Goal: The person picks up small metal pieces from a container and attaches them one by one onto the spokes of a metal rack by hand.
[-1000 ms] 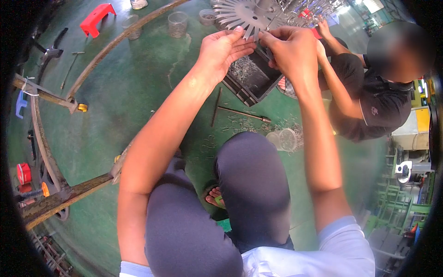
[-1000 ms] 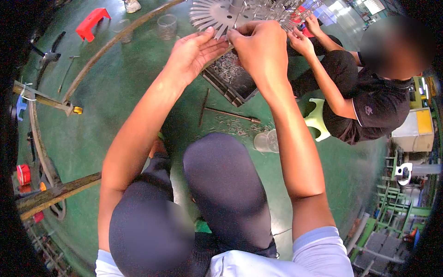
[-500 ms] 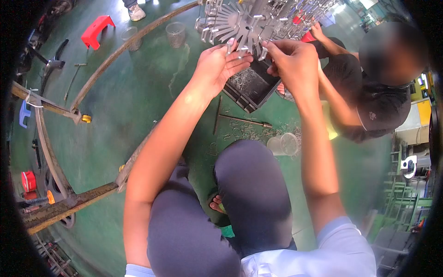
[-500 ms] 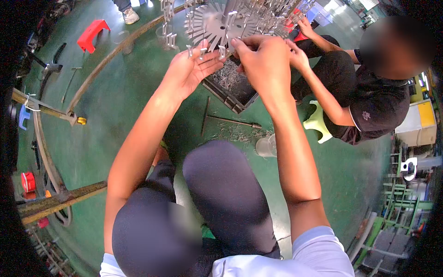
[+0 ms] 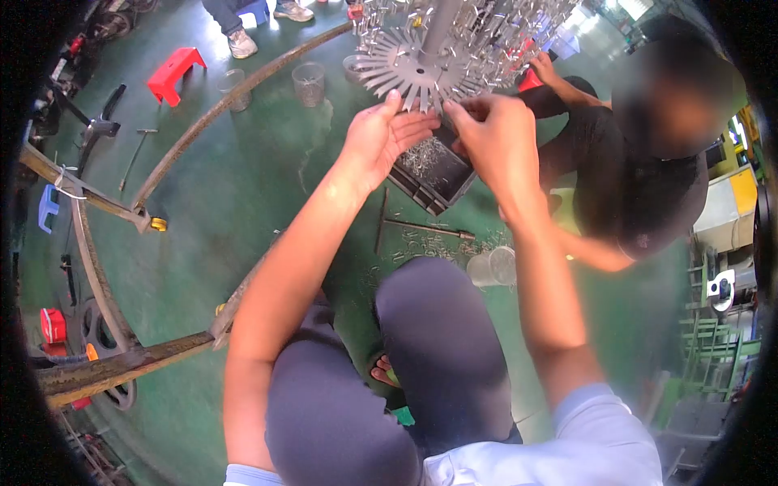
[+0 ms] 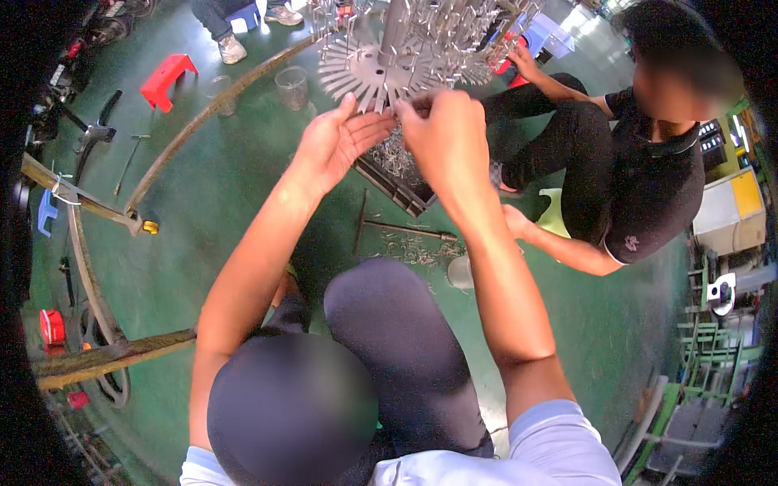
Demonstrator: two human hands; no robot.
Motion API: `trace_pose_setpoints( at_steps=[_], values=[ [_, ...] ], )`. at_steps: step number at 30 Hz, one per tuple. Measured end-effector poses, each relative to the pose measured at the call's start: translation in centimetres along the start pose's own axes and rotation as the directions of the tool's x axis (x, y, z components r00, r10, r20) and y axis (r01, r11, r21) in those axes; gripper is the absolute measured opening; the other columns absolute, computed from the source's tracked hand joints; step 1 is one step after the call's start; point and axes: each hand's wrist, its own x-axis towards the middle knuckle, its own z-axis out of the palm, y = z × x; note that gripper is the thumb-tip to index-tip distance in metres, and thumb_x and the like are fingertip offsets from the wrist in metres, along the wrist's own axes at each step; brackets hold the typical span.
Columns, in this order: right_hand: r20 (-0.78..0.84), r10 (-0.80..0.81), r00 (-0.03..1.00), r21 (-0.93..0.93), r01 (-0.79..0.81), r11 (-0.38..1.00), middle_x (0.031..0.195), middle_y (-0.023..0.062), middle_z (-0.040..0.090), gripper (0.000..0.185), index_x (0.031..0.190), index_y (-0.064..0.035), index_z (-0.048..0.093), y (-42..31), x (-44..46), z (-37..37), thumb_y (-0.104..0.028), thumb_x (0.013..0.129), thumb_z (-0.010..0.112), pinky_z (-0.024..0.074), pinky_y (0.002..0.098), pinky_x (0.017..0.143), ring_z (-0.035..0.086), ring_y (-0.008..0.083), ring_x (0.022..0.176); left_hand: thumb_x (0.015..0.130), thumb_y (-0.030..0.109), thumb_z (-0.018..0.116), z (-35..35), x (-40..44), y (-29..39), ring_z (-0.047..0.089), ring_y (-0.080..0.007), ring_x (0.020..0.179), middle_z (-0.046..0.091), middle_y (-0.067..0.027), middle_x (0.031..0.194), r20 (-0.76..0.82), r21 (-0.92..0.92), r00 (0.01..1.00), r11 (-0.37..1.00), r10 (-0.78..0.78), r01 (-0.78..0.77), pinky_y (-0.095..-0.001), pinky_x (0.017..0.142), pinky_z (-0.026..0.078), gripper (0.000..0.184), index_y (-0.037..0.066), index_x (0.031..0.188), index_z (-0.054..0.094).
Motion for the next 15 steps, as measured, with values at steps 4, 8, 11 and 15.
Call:
trace_pose_setpoints(
  at_steps=[4,8,11,15],
  values=[
    [-0.080,-0.066,0.995,0.101,0.074,0.992,0.077,0.0213,0.073,0.030,0.100,0.0063,0.075,-2.1,-2.3,0.9,-0.022,0.089,0.074,0.0581,0.0404,0.072,0.075,0.0337,0.071,0.108,0.041,0.051,-0.3,-1.0,0.2,0.071,-0.0334,0.107,0.068,-0.0258,0.121,-0.044,0.035,0.999,0.999,-0.024,0.026,-0.0426,0.096,0.058,0.054,-0.010,0.126,0.055],
    [-0.102,-0.144,0.984,0.285,0.167,0.944,0.076,0.0217,0.073,0.033,0.111,0.0080,0.072,-2.8,-1.7,3.2,-0.018,0.091,0.074,0.0573,0.0373,0.066,0.075,0.0312,0.069,0.105,0.044,0.056,0.0,-3.3,1.2,0.071,-0.0223,0.085,0.073,-0.0144,0.103,-0.171,0.194,0.985,0.981,0.000,0.034,-0.0365,0.080,0.058,0.051,-0.005,0.118,0.064],
    [-0.087,-0.123,0.989,0.350,0.146,0.925,0.074,0.0224,0.072,0.035,0.113,0.0087,0.071,-2.9,-0.9,4.1,-0.018,0.091,0.073,0.0562,0.0384,0.064,0.074,0.0314,0.068,0.105,0.038,0.059,0.4,-5.8,1.9,0.066,-0.0123,0.074,0.070,-0.0046,0.084,-0.354,0.405,0.918,0.914,0.178,-0.021,-0.0273,0.066,0.052,0.040,-0.001,0.106,0.069],
    [-0.089,-0.127,0.988,0.350,0.150,0.925,0.072,0.0215,0.071,0.034,0.112,0.0084,0.071,-3.4,-0.6,5.3,-0.020,0.093,0.073,0.0551,0.0400,0.062,0.073,0.0311,0.064,0.104,0.024,0.065,2.0,-7.7,3.1,0.060,-0.0057,0.069,0.066,-0.0002,0.078,-0.174,0.610,0.817,0.712,0.550,-0.349,-0.0210,0.063,0.048,0.025,0.000,0.099,0.069]
  ],
)
